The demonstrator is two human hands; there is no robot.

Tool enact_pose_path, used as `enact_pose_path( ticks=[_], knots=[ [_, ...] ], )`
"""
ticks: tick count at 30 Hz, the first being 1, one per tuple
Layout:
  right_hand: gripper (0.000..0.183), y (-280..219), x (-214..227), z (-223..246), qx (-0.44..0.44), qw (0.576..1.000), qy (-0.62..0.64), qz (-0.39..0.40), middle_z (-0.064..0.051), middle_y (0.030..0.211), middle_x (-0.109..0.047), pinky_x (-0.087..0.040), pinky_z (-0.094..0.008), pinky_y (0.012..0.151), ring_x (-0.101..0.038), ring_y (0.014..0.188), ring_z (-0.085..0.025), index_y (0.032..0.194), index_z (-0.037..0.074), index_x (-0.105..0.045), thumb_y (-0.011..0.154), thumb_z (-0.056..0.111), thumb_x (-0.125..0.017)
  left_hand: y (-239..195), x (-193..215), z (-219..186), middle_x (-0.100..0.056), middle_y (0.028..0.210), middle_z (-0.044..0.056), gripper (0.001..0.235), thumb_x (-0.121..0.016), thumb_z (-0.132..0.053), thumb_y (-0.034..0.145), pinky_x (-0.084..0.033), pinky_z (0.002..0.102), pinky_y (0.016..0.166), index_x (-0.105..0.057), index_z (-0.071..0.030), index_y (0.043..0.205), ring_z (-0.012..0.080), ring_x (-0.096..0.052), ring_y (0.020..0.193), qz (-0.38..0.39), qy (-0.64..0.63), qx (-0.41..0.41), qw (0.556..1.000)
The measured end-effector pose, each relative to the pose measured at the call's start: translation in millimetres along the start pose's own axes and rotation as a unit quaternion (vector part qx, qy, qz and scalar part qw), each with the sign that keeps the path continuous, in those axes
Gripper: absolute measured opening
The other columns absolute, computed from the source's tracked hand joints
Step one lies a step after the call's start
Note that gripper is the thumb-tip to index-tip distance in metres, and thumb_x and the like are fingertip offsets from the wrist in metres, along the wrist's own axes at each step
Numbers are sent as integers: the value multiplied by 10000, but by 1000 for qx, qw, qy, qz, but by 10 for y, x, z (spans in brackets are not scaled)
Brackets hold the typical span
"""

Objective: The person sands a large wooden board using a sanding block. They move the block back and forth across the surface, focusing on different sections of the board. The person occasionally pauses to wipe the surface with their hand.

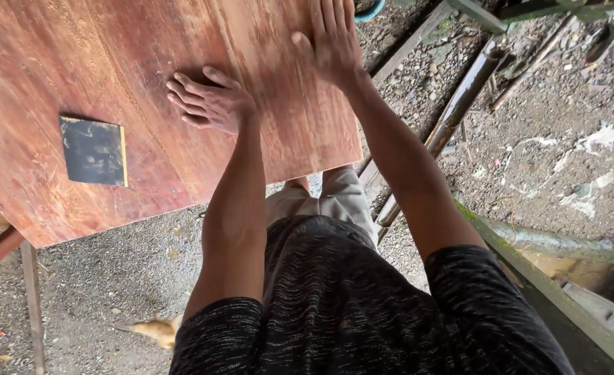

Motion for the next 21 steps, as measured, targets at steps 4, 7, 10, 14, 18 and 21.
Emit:
enact_pose_path(
  ticks=[4, 7, 10, 14, 18, 21],
  knots=[
    [855, -796, 111, 133, 18, 999, 27, 0, -222, 1706, -136, -95, -526, 1337, -118, 1605, -382, 1635, -12, -127, 1082, 640, -145, 13, -41, -17, -288, 1705, -5, 693, -283, -606, 1058, -182, 468, 1306, -353, -194, 1611, 197, -198, 1612, -11, 13, 2, 1000],
    [876, -1744, -89, 186, 31, 999, 35, -20, -268, 1662, -215, -150, -538, 1279, -203, 1556, -430, 1596, -34, -260, 1049, 650, -254, -24, 88, -54, -292, 1681, -1, 626, -321, -572, 1091, -178, 502, 1315, -334, -213, 1603, 203, -223, 1604, 7, -4, 7, 1000],
    [903, -1864, -211, 202, 37, 996, 41, -71, -302, 1632, -308, -229, -545, 1225, -295, 1511, -467, 1568, -51, -392, 1035, 678, -364, -7, 136, -60, -291, 1658, 11, 575, -350, -536, 1118, -162, 543, 1319, -304, -218, 1594, 219, -227, 1596, 29, -29, 7, 999],
    [856, -782, -119, 84, 42, 994, 0, -102, -256, 1672, -230, -213, -529, 1243, -209, 1551, -424, 1622, -2, -319, 1076, 656, -372, -7, 143, -81, -292, 1652, 34, 571, -380, -515, 1119, -171, 570, 1310, -322, -189, 1584, 246, -212, 1595, 15, -49, -6, 999],
    [889, 48, -249, -23, 18, 994, -52, -99, -245, 1670, -211, -175, -529, 1259, -185, 1552, -405, 1633, 24, -265, 1091, 720, -369, -12, 162, -53, -297, 1647, 49, 579, -390, -508, 1116, -173, 578, 1304, -318, -178, 1586, 267, -214, 1589, 11, -55, -15, 998],
    [903, -215, -141, 72, 58, 972, -116, -195, -199, 1676, -221, -159, -511, 1257, -209, 1552, -378, 1633, 66, -296, 1063, 765, -256, -9, 184, -51, -300, 1645, 45, 586, -388, -516, 1109, -171, 584, 1301, -319, -181, 1585, 259, -206, 1588, 22, -83, -7, 996]
  ],
)
Point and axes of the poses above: each hand's wrist, its own y-axis towards the middle knuckle, its own x-axis out of the back of the hand, z = x × y, the point moved 4 cm from there along y, towards the middle knuckle
